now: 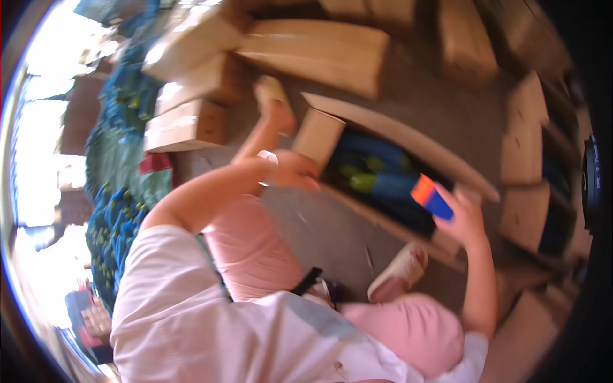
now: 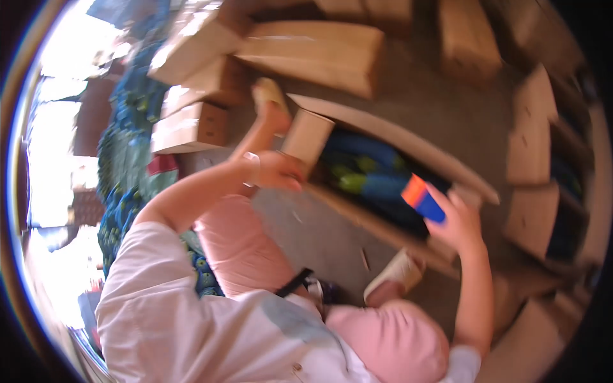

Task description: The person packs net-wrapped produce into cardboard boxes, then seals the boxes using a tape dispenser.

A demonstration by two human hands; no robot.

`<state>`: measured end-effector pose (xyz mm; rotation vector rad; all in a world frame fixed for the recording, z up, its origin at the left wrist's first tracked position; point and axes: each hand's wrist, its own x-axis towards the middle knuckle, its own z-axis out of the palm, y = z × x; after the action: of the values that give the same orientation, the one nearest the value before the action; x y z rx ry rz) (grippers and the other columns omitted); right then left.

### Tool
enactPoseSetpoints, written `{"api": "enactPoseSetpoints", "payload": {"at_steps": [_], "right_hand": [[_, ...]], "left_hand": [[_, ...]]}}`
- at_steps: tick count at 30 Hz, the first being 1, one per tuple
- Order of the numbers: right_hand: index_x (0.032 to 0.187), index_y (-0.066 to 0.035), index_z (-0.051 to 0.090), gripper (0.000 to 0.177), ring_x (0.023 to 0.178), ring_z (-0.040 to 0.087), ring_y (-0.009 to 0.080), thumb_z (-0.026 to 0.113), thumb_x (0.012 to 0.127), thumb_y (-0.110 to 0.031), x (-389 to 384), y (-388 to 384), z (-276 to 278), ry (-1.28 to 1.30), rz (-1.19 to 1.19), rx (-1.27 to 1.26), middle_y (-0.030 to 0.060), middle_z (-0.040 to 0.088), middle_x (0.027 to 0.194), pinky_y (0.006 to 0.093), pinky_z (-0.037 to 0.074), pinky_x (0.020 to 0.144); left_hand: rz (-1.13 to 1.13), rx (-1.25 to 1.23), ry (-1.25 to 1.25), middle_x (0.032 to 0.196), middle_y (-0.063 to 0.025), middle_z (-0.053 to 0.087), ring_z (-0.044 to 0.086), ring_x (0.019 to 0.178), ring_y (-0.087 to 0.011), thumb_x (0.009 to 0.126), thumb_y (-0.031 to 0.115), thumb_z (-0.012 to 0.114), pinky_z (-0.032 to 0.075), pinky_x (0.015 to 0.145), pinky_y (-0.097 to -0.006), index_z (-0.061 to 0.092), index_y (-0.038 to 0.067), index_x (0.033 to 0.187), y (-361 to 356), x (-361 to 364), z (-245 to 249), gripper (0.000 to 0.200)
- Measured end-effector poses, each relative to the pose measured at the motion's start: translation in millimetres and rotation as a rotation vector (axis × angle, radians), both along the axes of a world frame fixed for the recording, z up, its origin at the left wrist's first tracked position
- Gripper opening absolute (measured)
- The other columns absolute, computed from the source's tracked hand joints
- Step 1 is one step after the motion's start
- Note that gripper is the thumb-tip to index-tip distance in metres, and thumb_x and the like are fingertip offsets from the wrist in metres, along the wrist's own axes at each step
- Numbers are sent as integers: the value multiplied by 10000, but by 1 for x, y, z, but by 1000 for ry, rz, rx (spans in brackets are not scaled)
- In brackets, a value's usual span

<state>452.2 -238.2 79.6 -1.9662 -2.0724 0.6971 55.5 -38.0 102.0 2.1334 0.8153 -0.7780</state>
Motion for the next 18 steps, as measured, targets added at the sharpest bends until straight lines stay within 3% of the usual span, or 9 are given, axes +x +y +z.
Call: {"api": "enactPoseSetpoints", "payload": {"at_steps": [1,2,4,7,10,13,17,18], "right_hand": [[1361,-254,517,733,827,594,356,762,670,-234,1,4,-5,32,-24,-21,160,562,877,435,492,725],[1356,-249,524,725,840,596,341,764,672,-237,4,7,1,31,-11,-68,160,558,874,423,484,743],[1346,-250,534,707,824,598,313,759,676,-258,17,9,10,89,-26,41,132,554,876,408,487,742],[1366,-158,506,704,932,589,259,726,697,-177,9,2,64,551,-282,215,128,572,1028,354,471,833],[1401,-57,453,726,1092,554,194,686,718,-140,-7,-21,54,1191,-406,44,118,562,1221,318,428,955],[1417,-8,416,701,1138,547,172,659,775,-151,-42,-36,3,1462,-507,-262,110,556,1288,308,413,999],[1404,15,413,638,1070,580,160,616,831,-177,-52,-34,-39,1495,-640,-400,126,570,1242,299,460,950],[1400,19,414,617,1042,592,156,602,846,-176,-53,-32,-42,1501,-665,-413,130,579,1221,294,478,928]], "left_hand": [[36,33,-2,951,-93,694,655,908,-277,894,509,576,500,786,-389,693,142,1035,5,4,3,411],[22,114,-21,905,-118,691,645,884,-316,883,577,543,496,787,-413,711,140,968,9,11,1,475],[25,285,-6,924,-108,690,635,892,-332,876,598,530,495,771,-429,711,129,925,20,25,-19,506],[102,549,-170,888,-88,647,591,910,-318,836,561,580,422,815,-425,681,127,837,17,43,-61,445],[133,721,-315,857,-42,589,549,955,-263,809,504,631,345,848,-402,642,147,793,4,42,-90,358],[144,744,-351,935,-50,581,539,978,-271,793,453,673,346,856,-402,642,155,895,0,41,-93,317],[-12,1086,-737,1255,-75,537,509,1119,-317,736,269,752,354,945,-431,596,151,1132,5,92,-32,441],[-14,1079,-730,1255,-75,537,509,1119,-317,736,269,752,354,945,-431,596,151,1132,14,110,-19,441]]}}
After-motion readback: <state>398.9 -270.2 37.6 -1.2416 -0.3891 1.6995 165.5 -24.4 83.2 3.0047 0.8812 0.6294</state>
